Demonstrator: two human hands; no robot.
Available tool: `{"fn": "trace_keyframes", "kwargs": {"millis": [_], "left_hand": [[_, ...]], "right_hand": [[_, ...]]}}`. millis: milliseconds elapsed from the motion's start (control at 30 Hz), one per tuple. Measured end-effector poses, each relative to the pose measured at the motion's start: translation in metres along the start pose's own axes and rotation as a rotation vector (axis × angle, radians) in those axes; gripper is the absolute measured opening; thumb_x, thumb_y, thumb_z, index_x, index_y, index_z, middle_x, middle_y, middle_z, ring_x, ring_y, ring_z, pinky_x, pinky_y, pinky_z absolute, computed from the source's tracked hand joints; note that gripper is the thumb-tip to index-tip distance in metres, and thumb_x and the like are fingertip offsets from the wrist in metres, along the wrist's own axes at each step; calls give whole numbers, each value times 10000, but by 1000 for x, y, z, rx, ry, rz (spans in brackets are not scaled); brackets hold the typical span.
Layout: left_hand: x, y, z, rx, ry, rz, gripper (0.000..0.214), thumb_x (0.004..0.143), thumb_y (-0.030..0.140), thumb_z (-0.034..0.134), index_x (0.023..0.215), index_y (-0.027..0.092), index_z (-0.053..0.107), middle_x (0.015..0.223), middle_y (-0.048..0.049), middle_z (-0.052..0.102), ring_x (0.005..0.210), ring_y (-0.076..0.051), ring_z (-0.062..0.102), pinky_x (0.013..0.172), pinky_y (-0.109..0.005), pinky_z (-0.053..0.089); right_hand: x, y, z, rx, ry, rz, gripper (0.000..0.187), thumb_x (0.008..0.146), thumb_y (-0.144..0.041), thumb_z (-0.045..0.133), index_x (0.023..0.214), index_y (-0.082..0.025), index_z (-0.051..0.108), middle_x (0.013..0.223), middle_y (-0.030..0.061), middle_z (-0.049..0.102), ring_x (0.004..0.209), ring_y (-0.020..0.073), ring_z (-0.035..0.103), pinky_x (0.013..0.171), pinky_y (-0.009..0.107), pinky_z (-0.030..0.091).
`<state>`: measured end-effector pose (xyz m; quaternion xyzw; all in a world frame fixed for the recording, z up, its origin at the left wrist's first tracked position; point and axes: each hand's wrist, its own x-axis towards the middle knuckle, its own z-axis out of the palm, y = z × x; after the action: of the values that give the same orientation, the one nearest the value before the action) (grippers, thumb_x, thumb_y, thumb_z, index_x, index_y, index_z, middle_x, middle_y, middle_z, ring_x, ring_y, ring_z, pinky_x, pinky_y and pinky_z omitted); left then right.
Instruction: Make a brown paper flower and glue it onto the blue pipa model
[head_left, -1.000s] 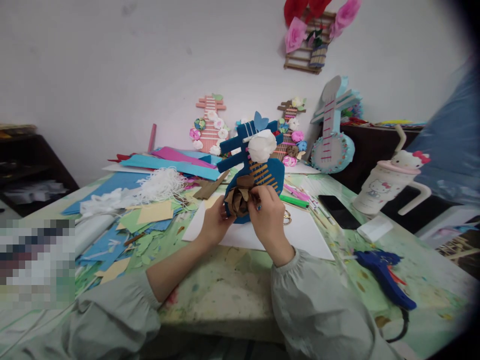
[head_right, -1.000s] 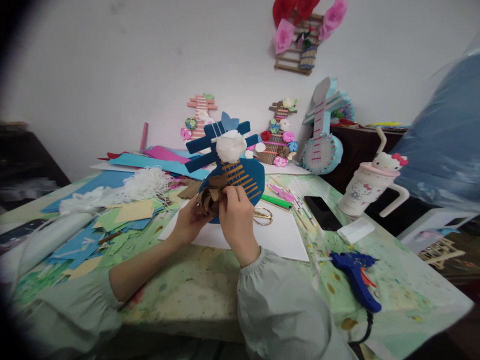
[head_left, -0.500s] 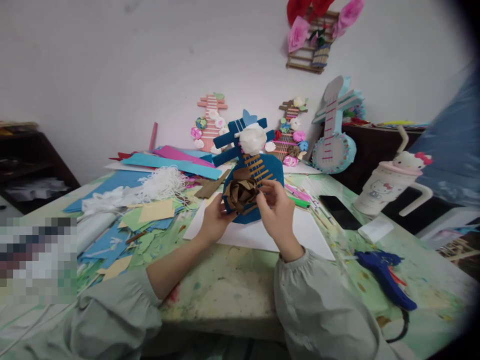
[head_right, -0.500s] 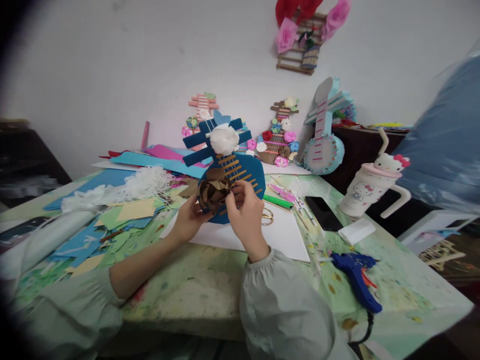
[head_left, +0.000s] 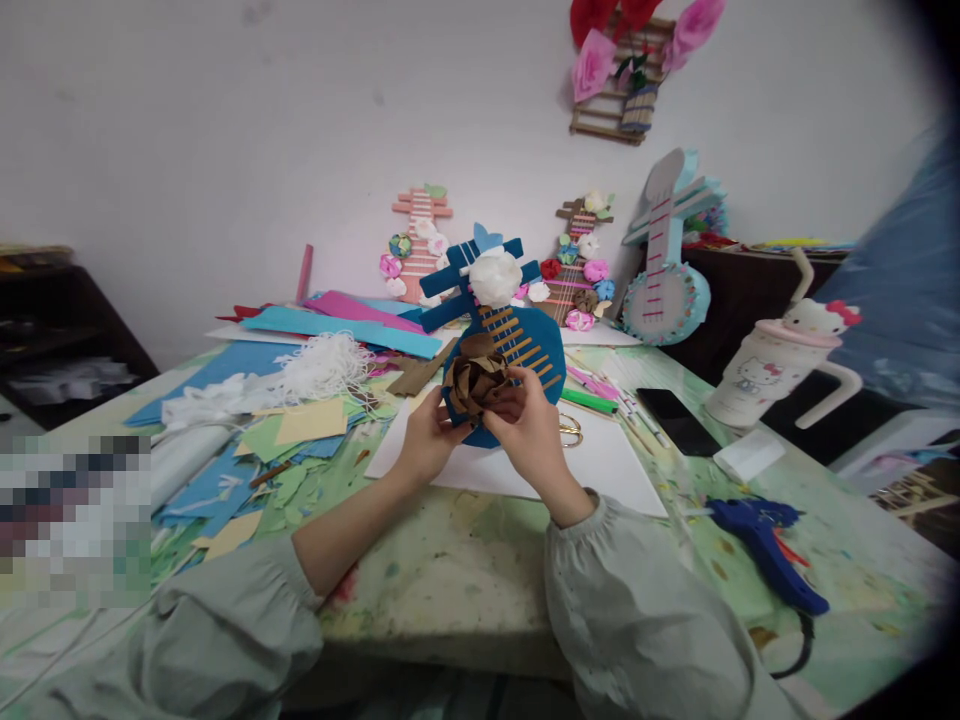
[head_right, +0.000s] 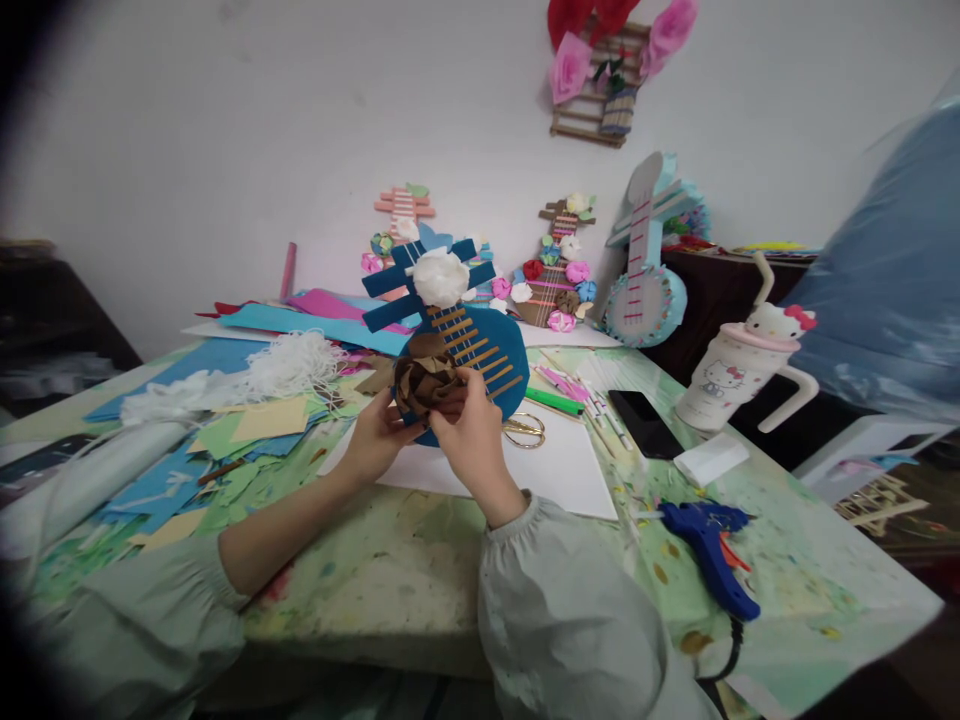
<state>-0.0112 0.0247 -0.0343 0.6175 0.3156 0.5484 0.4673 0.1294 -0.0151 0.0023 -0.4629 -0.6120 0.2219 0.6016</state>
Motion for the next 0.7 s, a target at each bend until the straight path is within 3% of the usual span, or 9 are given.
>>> {"fn": "trace_keyframes", "kwargs": {"millis": [200,367,533,700], "left_hand": [[-1,2,2,-18,-14,-21,544,631,233,742,1115,173,501,1046,-76,664,893,-213,676,735,-311,575],[-2,4,2,-41,28,-56,557,612,249,762,1098,175,502,1023,-67,665,871,-216,676,714,-330,583],[-2,0,0,-38,5,-26,545,632,298,765,1101,173,517,1081,-92,663,960,-248,661,751,-345,581],[-2,2,0,-1,8,-50,513,622,248,749,1082,183,532,1020,-66,678,918,-233,672,695,-312,584]], "right_hand": [[-3,0,4,166,68,27,404,719,-203,587,1074,-243,399,803,-14,649,759,180,687,670,320,574],[-10,-9,2,-28,53,-83,115,804,-264,564,858,-228,469,767,-6,636,705,164,671,651,292,546],[-14,-9,6,-209,1,-240,104,791,-298,637,804,-212,580,763,13,677,701,170,668,670,284,539],[-11,-7,3,-270,61,-293,105,857,-243,531,780,-211,595,723,3,660,639,145,635,624,258,505]]}}
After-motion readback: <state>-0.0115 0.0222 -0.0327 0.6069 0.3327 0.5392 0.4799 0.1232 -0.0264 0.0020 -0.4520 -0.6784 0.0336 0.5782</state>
